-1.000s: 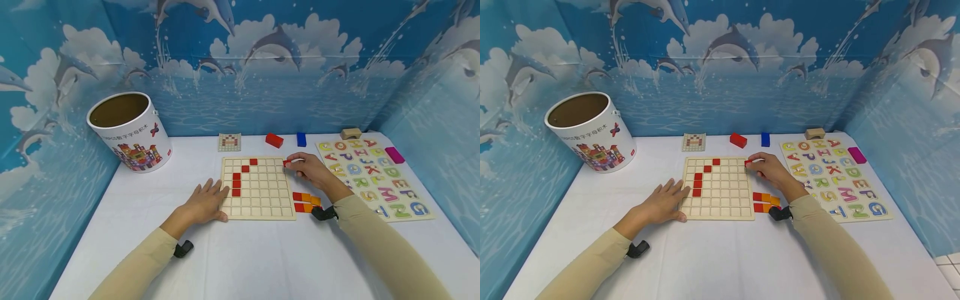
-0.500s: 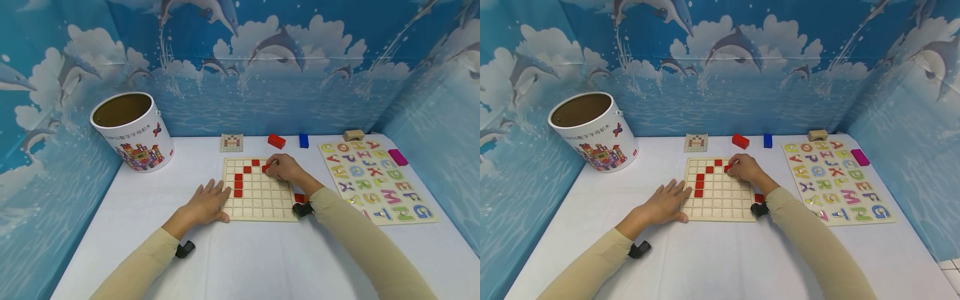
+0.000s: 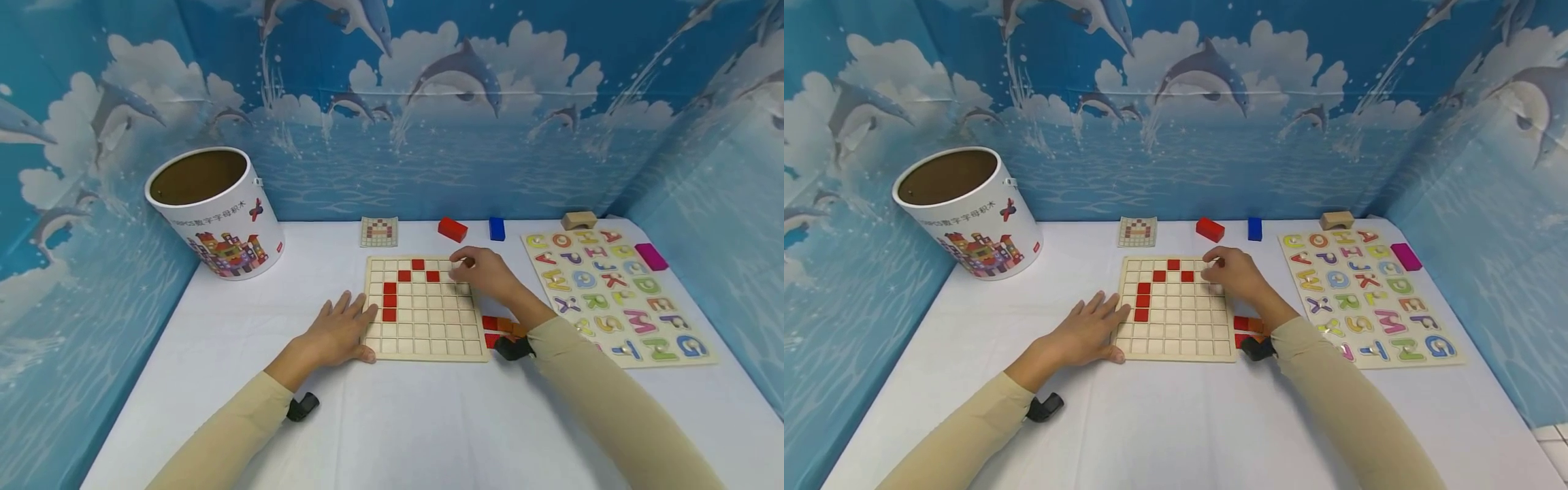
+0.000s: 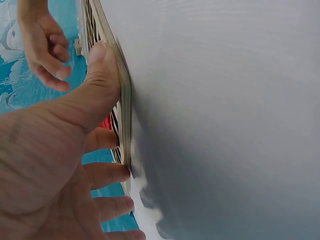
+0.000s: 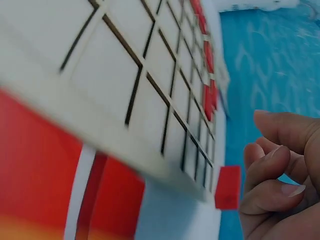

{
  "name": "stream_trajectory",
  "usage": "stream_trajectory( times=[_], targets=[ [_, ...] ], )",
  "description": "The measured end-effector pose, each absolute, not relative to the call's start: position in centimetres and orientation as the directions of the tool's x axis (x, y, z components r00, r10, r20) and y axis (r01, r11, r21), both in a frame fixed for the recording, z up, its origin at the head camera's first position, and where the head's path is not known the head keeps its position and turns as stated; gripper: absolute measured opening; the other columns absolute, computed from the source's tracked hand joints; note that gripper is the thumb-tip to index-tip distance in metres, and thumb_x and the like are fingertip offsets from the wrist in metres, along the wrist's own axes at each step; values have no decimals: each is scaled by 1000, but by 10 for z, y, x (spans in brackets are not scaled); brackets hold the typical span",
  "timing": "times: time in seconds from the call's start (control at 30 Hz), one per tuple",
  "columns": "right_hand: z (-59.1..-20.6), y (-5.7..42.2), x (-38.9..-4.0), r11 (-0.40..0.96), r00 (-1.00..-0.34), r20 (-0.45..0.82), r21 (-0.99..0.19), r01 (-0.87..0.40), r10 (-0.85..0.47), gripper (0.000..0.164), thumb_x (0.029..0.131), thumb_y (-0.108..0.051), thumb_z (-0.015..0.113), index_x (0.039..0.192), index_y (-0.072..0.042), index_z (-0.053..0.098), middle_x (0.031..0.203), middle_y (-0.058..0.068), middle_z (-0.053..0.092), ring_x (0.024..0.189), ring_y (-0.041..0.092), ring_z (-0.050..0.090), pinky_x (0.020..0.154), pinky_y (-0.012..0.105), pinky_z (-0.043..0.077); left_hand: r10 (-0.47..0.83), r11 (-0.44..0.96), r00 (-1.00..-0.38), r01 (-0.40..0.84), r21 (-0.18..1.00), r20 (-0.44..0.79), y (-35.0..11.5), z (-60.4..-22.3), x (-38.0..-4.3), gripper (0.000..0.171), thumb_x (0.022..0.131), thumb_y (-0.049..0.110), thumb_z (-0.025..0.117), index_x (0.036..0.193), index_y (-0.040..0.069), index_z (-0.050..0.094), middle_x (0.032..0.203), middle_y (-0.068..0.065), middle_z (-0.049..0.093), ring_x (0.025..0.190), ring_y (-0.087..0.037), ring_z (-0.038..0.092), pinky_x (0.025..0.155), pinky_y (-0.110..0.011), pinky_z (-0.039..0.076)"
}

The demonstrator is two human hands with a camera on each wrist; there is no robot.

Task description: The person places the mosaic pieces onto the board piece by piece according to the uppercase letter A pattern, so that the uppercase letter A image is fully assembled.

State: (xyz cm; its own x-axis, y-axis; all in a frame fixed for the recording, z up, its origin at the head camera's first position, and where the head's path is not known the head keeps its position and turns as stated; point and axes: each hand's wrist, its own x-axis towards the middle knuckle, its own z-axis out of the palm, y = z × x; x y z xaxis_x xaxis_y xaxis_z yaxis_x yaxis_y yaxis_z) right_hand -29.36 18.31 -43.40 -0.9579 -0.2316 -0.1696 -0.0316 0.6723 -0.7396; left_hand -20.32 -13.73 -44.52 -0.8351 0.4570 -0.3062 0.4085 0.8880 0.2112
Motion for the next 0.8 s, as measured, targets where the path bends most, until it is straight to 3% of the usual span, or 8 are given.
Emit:
stream_trajectory(
  times=[0.37, 0.57, 0.8],
  targets=[
    [-423, 271, -222, 623, -938, -319, -763, 170, -135, 46, 97, -30, 70, 138, -11, 58, 118, 13, 55, 93, 31, 55, 68, 33, 49, 441, 897, -837, 400, 187, -324, -135, -442, -202, 102, 81, 57, 76, 162, 15, 31, 169, -15, 19, 157, -41, 6, 121, -65, 13],
    [-432, 290, -184, 630, -925, -337, -760, 159, -174, 49, 93, -31, 75, 136, -12, 60, 120, 12, 58, 94, 28, 56, 65, 31, 50, 434, 900, -842, 394, 185, -321, -136, -441, -205, 101, 82, 56, 76, 162, 15, 31, 169, -15, 18, 156, -42, 7, 120, -66, 14],
    [-445, 292, -149, 697, -948, -261, -714, 61, -184, 53, 91, -32, 77, 137, -10, 61, 124, 12, 63, 92, 24, 55, 66, 29, 53, 441, 896, -838, 387, 220, -321, -136, -445, -202, 101, 81, 54, 78, 161, 14, 32, 169, -15, 19, 156, -42, 6, 120, -67, 12]
  ],
)
